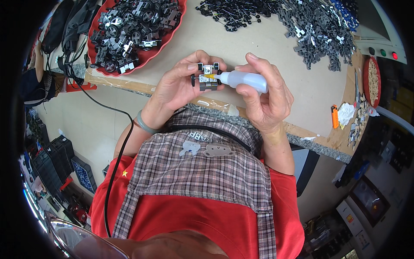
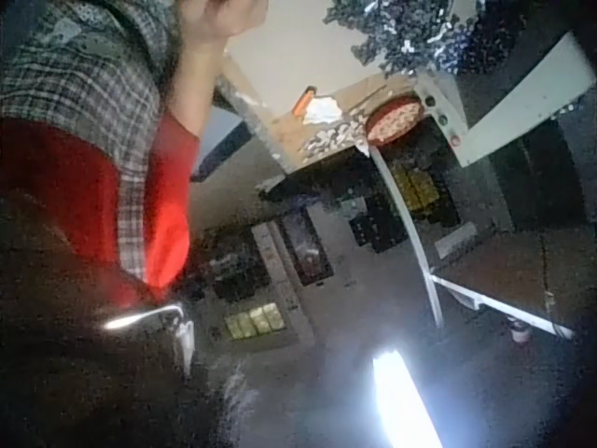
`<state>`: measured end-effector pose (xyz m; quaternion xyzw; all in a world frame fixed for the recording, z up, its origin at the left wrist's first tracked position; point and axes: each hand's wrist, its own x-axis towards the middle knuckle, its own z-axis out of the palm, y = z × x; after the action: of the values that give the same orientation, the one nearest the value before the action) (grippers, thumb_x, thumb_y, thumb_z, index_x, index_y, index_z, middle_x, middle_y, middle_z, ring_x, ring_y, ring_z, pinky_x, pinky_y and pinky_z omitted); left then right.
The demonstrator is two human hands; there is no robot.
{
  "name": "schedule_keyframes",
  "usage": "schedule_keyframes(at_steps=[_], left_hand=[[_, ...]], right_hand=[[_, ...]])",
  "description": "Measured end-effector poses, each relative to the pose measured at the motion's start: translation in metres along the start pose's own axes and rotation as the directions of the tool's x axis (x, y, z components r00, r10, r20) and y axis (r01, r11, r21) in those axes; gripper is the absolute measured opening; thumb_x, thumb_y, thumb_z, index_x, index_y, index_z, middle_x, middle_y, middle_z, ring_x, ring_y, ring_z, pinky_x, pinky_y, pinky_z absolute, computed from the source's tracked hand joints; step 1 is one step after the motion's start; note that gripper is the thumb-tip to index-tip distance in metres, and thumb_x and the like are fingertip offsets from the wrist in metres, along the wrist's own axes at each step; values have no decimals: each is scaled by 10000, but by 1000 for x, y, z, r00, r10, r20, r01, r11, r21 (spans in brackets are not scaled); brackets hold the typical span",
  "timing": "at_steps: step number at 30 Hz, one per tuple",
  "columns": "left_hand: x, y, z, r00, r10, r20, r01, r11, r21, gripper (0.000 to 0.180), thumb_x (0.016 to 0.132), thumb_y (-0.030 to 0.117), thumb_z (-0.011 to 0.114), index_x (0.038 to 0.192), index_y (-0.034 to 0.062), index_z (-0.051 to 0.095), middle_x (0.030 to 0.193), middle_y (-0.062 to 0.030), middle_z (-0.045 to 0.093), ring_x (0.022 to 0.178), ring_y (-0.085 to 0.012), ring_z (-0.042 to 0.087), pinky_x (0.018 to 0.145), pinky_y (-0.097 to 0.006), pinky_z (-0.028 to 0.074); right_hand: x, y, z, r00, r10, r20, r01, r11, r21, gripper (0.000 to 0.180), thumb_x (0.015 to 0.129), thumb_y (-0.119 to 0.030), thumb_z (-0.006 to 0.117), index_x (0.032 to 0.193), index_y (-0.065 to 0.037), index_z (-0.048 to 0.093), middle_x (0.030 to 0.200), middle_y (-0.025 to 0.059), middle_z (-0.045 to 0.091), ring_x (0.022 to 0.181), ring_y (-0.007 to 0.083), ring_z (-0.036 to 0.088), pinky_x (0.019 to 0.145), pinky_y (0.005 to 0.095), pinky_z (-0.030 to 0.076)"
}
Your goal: The person assembles mechanical parts by hand, joining them together and applying glue from a bottle to bond them into an assembled component.
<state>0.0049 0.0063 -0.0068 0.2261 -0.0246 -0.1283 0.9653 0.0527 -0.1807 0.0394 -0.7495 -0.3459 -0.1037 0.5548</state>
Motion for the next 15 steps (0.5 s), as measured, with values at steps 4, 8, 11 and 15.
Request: schedule_keyframes(at_steps=[4, 8, 11, 15], left_hand=[[0, 1, 1, 1000, -5, -4, 5, 1000, 4, 221, 871, 236, 555, 988, 57, 499, 1147, -211, 517, 1061, -286, 543, 919, -434, 485], [-1, 0, -1, 1000, -9, 1, 9, 1000, -6, 220, 872, 232, 554, 988, 54, 497, 1143, -216, 519, 1058, -291, 549, 918, -432, 492], [-1, 0, -1, 999, 3, -39, -3, 1000, -5, 220, 871, 231, 553, 988, 53, 496, 1135, -217, 523, 1054, -293, 556, 912, -431, 503], [-1, 0, -1, 1000, 12, -9, -13, 999, -44, 177, 870, 181, 548, 982, 46, 522, 1130, -218, 541, 1057, -294, 562, 904, -434, 500]], right_hand=[[0, 0, 0, 1000, -3, -2, 3, 1000, 0, 453, 857, -257, 659, 1162, 54, 536, 907, 169, 655, 762, 221, 673, 613, 281, 535], [2, -3, -5, 997, 41, -61, -39, 998, 42, 447, 879, -277, 635, 1167, 52, 536, 872, 169, 657, 760, 205, 669, 620, 272, 529], [2, -2, -10, 996, 41, -79, -40, 999, 13, 451, 888, -289, 623, 1168, 54, 536, 840, 166, 655, 757, 201, 666, 624, 268, 525], [-2, -4, -17, 997, 5, -77, -10, 998, -64, 451, 882, -277, 632, 1164, 61, 535, 865, 177, 652, 755, 212, 666, 617, 270, 526]])
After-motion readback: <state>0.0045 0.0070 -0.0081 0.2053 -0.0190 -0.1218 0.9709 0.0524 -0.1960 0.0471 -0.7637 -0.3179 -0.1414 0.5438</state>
